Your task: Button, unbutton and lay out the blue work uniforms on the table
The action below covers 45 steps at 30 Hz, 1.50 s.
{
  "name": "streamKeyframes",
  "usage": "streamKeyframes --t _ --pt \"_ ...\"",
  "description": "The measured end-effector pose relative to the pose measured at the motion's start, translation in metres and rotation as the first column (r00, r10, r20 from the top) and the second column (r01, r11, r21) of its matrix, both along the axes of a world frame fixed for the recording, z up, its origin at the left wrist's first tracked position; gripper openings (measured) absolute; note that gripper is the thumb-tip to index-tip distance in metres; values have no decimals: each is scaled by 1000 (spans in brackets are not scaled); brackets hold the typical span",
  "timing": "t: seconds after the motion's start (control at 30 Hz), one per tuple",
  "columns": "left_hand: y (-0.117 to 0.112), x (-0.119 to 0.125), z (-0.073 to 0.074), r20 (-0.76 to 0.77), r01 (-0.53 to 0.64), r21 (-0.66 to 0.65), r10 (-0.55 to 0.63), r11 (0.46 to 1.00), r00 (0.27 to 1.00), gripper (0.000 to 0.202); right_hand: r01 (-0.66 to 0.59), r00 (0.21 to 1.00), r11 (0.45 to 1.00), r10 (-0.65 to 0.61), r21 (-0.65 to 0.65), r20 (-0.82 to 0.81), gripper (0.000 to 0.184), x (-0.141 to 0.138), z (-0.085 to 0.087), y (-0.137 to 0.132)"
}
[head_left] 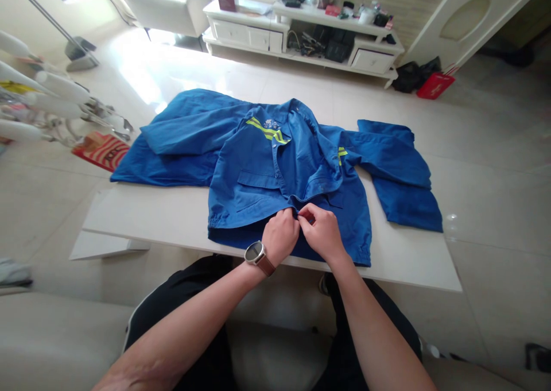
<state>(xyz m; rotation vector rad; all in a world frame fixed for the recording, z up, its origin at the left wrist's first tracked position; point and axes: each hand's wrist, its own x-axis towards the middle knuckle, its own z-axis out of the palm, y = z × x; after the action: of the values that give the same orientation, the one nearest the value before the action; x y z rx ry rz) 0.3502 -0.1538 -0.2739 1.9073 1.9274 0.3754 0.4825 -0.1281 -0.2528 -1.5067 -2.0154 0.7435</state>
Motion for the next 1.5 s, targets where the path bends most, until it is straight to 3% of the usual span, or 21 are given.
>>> streamKeyframes --t 0.17,0.27,0.33,0.37,0.43,0.47,0.5,0.53,0.6,0.67,0.77,0.9,1.03,1.17,1.27,1.4,1.5 --pt "-12 -11 14 57 -12 -128 19 992 998 26 -74 987 997 69 24 148 12 0 4 -3" --pt "-20 -26 28 261 185 -58 -164 981 951 29 -82 974 997 79 5 213 11 1 4 -5" --pt "-21 -38 37 383 265 62 -268 962 884 27 -172 968 979 190 -113 166 9 1 2 -5" --pt "-20 -44 39 404 264 100 -282 959 870 25 -259 952 944 285 -203 112 8 2 0 -6" --pt "-17 -54 40 365 252 103 -272 962 890 22 -435 885 821 465 -371 -8 8 4 -5 -5" --pt "-15 -58 37 316 270 75 -280 960 906 18 -477 859 771 511 -422 -37 9 5 -7 -5" --pt "-14 -61 32 261 309 34 -306 951 915 12 -472 857 761 515 -445 -28 9 7 -9 -3" --pt "-15 -63 26 206 362 -15 -352 932 913 6 -426 876 792 482 -438 20 8 9 -11 -2" --pt "-18 -61 10 99 469 -119 -459 875 883 21 -283 917 893 359 -350 175 9 13 -16 2" --pt "-24 -55 -7 -6 522 -189 -533 832 846 33 -206 907 938 289 -277 306 18 17 -21 5" --pt "-29 -43 -22 -143 502 -218 -537 837 831 38 -217 846 912 353 -347 400 38 20 -30 5" --pt "-26 -38 -18 -187 455 -214 -494 864 849 34 -209 799 869 417 -449 434 45 22 -37 1" --pt "-20 -40 -12 -164 474 -183 -502 861 849 27 -221 794 852 440 -474 419 36 23 -36 0" --pt "-17 -44 -18 -41 499 -203 -516 842 855 25 -210 793 832 452 -514 408 25 24 -31 2" --pt "-17 -47 -18 108 522 -262 -513 812 852 25 -152 848 869 360 -471 390 18 28 -24 7" --pt "-18 -46 -16 241 579 -416 -529 701 814 20 9 923 960 100 -281 371 39 33 -20 16" --pt "-19 -42 -20 248 568 -524 -525 634 814 18 74 927 952 44 -297 374 61 33 -27 18"
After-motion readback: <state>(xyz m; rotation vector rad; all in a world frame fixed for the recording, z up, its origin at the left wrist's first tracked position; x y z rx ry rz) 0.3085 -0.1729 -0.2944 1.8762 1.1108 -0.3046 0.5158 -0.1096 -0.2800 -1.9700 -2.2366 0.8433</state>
